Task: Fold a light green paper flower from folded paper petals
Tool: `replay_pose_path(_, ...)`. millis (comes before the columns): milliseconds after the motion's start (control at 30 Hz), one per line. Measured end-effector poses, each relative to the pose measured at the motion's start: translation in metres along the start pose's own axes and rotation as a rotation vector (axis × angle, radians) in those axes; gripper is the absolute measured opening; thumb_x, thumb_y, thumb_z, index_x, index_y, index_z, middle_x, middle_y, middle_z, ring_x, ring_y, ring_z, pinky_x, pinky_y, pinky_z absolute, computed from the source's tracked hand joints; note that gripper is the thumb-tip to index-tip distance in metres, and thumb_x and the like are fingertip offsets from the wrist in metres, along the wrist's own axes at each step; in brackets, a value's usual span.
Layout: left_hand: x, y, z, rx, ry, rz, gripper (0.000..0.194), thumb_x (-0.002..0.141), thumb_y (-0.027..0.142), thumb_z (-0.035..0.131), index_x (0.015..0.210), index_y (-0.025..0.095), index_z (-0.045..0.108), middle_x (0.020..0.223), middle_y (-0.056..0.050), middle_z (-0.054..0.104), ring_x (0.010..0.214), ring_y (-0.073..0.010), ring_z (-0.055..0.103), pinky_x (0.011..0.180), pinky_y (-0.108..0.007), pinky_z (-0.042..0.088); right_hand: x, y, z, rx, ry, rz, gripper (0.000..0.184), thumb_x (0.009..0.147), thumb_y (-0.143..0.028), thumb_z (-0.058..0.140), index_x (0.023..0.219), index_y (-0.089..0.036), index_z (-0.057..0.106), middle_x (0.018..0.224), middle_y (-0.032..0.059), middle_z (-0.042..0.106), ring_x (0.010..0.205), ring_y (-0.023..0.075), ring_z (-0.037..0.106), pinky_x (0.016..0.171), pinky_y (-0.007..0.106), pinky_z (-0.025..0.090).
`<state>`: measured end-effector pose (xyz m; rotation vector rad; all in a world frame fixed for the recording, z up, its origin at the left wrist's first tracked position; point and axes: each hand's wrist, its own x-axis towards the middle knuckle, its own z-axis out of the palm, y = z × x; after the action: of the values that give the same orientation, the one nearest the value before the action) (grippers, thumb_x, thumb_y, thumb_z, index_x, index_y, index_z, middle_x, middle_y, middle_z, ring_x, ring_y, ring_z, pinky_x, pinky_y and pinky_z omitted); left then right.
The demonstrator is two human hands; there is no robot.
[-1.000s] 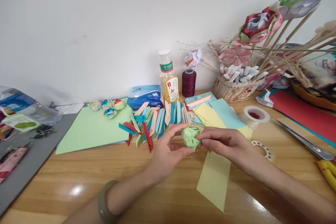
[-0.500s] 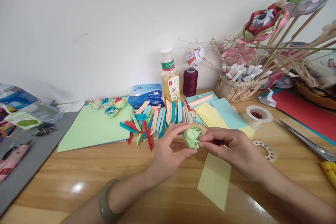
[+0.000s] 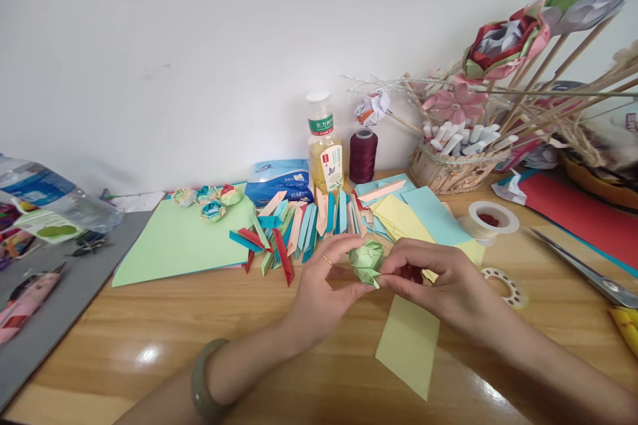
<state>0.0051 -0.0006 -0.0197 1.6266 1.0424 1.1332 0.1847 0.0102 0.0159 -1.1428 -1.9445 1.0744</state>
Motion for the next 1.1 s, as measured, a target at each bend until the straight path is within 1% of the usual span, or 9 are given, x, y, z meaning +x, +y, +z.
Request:
replay_pose_path(133, 0.001, 0.0, -0.001, 0.043, 0.004, 0.035, 0.043, 0.072, 0.017, 0.067, 0.112, 0.029, 0.055, 0.119, -0.006, 0.053, 0.114, -0.0241, 0.047, 0.082, -0.034, 0.051, 0.0, 0.005, -0.001, -0.013, -0.083, -0.056, 0.017, 0.084, -0.027, 0.053, 0.077, -0.018, 0.065, 0.074, 0.0026, 0.061, 0.064, 0.0135, 0.053, 0.053, 0.023, 0.04)
replay_pose_path(233, 0.001, 0.0, -0.001, 0.052, 0.011, 0.031, 0.042, 0.073, 0.017, 0.066, 0.112, 0.029, 0.055, 0.119, -0.007, 0.052, 0.113, -0.0239, 0.048, 0.079, -0.033, 0.052, 0.001, 0.008, -0.001, 0.003, -0.138, -0.097, 0.02, 0.086, -0.027, 0.051, 0.08, -0.018, 0.067, 0.076, 0.0034, 0.063, 0.068, 0.0143, 0.056, 0.06, 0.025, 0.043)
replay_pose_path(367, 0.0, -0.001, -0.001, 0.026, 0.006, 0.025, 0.043, 0.072, 0.017, 0.067, 0.112, 0.03, 0.055, 0.12, -0.005, 0.051, 0.114, -0.0229, 0.047, 0.079, -0.031, 0.053, 0.002, 0.007, -0.001, -0.001, -0.084, -0.017, 0.02, 0.084, -0.029, 0.054, 0.073, -0.019, 0.067, 0.071, 0.0019, 0.062, 0.064, 0.0139, 0.055, 0.058, 0.025, 0.041)
replay_pose_path(433, 0.0, -0.002, -0.002, -0.008, -0.006, 0.008, 0.045, 0.071, 0.017, 0.067, 0.112, 0.032, 0.055, 0.121, -0.004, 0.05, 0.114, -0.022, 0.046, 0.079, -0.029, 0.053, 0.003, 0.007, -0.002, 0.05, -0.079, 0.041, 0.019, 0.082, -0.031, 0.057, 0.071, -0.019, 0.067, 0.069, 0.0009, 0.061, 0.061, 0.0131, 0.053, 0.055, 0.024, 0.039)
replay_pose_path(533, 0.0, -0.003, -0.002, -0.077, -0.029, -0.026, 0.047, 0.07, 0.019, 0.069, 0.113, 0.034, 0.055, 0.121, -0.003, 0.049, 0.113, -0.0213, 0.047, 0.077, -0.028, 0.054, 0.003, 0.007, -0.004, 0.196, -0.142, 0.138, 0.023, 0.081, -0.035, 0.057, 0.069, -0.018, 0.065, 0.062, -0.0016, 0.055, 0.052, 0.0102, 0.047, 0.05, 0.022, 0.037)
replay_pose_path(633, 0.0, -0.005, -0.002, -0.126, -0.038, -0.039, 0.048, 0.07, 0.021, 0.07, 0.113, 0.035, 0.054, 0.121, -0.002, 0.05, 0.111, -0.0217, 0.049, 0.079, -0.031, 0.055, 0.004, 0.006, -0.006, 0.284, -0.194, 0.161, 0.025, 0.083, -0.035, 0.054, 0.069, -0.018, 0.063, 0.057, -0.0037, 0.051, 0.048, 0.0087, 0.045, 0.049, 0.022, 0.035)
replay_pose_path(900, 0.0, -0.005, -0.002, 0.005, -0.003, 0.042, 0.046, 0.071, 0.021, 0.069, 0.113, 0.032, 0.054, 0.119, -0.004, 0.052, 0.112, -0.0219, 0.05, 0.09, -0.037, 0.048, 0.003, 0.006, 0.0, 0.262, -0.109, 0.263, 0.02, 0.077, -0.034, 0.059, 0.07, -0.017, 0.066, 0.06, -0.003, 0.054, 0.042, 0.0063, 0.043, 0.045, 0.022, 0.034)
replay_pose_path(1000, 0.0, -0.004, -0.001, 0.059, -0.003, 0.053, 0.044, 0.072, 0.021, 0.068, 0.113, 0.03, 0.054, 0.119, -0.005, 0.052, 0.113, -0.0224, 0.049, 0.09, -0.038, 0.047, 0.002, 0.008, 0.003, 0.251, -0.078, 0.269, 0.018, 0.077, -0.032, 0.058, 0.07, -0.018, 0.067, 0.062, -0.0025, 0.056, 0.043, 0.0068, 0.045, 0.046, 0.022, 0.036)
replay_pose_path(1100, 0.0, -0.003, -0.001, 0.102, 0.001, 0.084, 0.043, 0.072, 0.021, 0.067, 0.112, 0.028, 0.055, 0.118, -0.007, 0.054, 0.112, -0.0229, 0.05, 0.089, -0.038, 0.047, 0.001, 0.01, 0.004, 0.212, -0.066, 0.243, 0.017, 0.076, -0.031, 0.058, 0.068, -0.018, 0.065, 0.061, -0.0023, 0.056, 0.045, 0.0082, 0.048, 0.046, 0.022, 0.038)
